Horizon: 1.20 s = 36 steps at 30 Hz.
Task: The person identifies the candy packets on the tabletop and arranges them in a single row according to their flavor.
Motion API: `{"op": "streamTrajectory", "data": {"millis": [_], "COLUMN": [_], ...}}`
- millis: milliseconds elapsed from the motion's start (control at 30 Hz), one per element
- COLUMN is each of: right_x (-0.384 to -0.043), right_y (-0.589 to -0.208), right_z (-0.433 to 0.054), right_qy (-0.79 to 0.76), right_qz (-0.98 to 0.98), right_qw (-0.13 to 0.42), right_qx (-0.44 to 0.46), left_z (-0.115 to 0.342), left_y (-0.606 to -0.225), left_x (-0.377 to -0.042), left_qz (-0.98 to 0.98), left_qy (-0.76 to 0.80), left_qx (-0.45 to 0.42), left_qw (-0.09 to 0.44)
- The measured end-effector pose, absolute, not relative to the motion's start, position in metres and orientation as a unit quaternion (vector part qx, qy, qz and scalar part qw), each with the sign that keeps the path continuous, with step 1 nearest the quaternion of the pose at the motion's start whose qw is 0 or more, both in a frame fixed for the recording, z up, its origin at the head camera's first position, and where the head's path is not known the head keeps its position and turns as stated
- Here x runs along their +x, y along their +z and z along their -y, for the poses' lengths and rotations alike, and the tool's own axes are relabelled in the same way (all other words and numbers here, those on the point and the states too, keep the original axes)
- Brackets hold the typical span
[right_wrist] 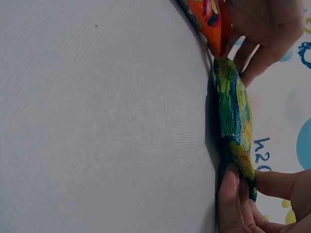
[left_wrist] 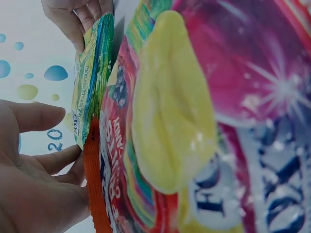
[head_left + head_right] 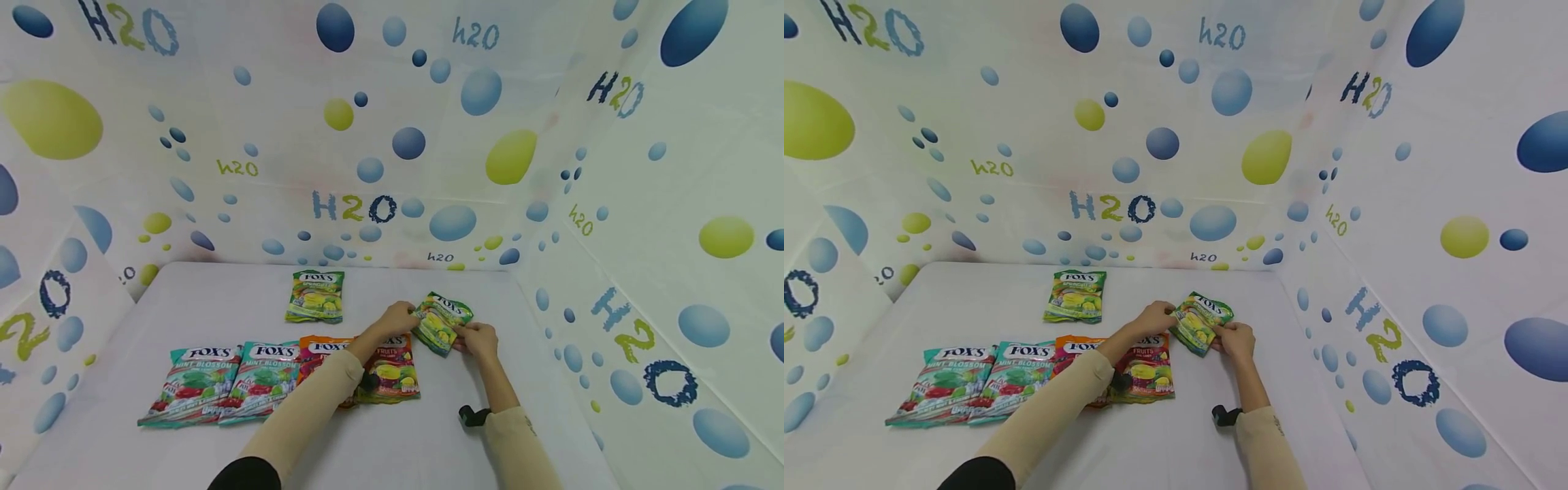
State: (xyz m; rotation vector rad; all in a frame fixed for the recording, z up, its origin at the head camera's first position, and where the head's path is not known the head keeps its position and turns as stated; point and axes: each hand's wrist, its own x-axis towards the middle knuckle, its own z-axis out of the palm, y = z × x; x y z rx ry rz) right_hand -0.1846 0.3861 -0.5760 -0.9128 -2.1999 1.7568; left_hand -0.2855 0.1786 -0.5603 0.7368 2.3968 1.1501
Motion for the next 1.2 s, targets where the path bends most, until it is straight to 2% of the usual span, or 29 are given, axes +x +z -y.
{"op": "streamTrajectory", "data": {"millis": [533, 900, 1200], "right_x": [-0.185, -0.183, -0.179], "right_y": [-0.571, -0.557, -0.554], "right_z": [-0.388, -0.387, -0.387], "right_qy": [0.552, 0.59, 0.593], "right_qz": [0.766, 0.741, 0.745], "right_qw": [0.128, 0.145, 0.148], "right_qx": [-0.304, -0.285, -0.267], "left_z": [-0.177, -0.171, -0.166], "left_y": [-0.551, -0.542, -0.542], "left_x": [-0.284, -0.279, -0.268], "left_qz": [-0.825, -0.799, -0.805], "left_qy": [0.463, 0.51, 0.502], "left_qx": [0.244, 0.212, 0.229], "left_qw": [0.215, 0.237, 0.218]}}
